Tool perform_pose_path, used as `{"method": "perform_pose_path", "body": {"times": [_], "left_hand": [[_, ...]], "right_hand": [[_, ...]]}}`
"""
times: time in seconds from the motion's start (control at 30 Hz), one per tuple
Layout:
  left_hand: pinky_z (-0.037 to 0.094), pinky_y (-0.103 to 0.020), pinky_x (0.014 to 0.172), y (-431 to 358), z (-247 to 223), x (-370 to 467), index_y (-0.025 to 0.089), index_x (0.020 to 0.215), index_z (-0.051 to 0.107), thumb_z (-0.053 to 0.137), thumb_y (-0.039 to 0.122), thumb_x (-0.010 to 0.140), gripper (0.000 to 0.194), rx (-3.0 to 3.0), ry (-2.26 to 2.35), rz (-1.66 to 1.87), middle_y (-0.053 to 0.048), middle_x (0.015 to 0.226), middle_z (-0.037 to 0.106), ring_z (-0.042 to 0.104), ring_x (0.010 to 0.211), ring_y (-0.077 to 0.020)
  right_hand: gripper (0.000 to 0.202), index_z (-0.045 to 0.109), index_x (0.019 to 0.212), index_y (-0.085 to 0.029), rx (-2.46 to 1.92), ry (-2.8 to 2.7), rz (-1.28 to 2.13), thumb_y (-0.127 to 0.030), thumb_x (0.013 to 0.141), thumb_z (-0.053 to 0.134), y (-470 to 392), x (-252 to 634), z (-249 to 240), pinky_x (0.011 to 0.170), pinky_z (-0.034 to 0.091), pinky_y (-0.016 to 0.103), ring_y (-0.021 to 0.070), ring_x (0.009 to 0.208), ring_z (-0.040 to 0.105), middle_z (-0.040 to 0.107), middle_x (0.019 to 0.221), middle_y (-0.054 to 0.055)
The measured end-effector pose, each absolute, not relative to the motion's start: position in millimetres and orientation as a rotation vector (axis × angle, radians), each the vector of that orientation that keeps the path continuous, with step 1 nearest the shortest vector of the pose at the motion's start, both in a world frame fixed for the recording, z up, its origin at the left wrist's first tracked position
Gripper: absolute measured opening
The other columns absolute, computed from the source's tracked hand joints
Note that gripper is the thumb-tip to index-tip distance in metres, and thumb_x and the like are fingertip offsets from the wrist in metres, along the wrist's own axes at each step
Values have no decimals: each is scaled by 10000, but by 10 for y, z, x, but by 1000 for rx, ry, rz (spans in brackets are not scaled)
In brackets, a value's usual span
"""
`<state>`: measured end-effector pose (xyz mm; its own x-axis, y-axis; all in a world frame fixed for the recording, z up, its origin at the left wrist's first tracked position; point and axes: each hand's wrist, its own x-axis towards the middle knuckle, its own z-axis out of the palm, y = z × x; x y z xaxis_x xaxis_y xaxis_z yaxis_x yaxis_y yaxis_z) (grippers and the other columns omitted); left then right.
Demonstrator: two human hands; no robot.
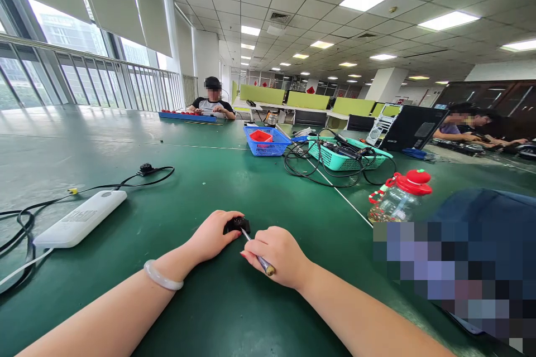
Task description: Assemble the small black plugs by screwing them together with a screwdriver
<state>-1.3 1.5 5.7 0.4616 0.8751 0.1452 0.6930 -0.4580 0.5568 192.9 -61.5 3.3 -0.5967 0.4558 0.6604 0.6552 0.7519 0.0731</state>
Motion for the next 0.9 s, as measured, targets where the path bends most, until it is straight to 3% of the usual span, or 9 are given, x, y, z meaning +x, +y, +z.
{"method": "perform_pose_path", "body": {"times": [0.9], "left_hand": [[436,-414,1024,18,54,-19,263,1250,578,588,298,785,466,2256,1313,583,-56,1205,648,554,1151,-260]], "right_hand": [[314,597,668,-179,-798,-2277,-457,-265,940,466,-617,1916,43,535,245,269,105,517,373,489,578,-21]]}}
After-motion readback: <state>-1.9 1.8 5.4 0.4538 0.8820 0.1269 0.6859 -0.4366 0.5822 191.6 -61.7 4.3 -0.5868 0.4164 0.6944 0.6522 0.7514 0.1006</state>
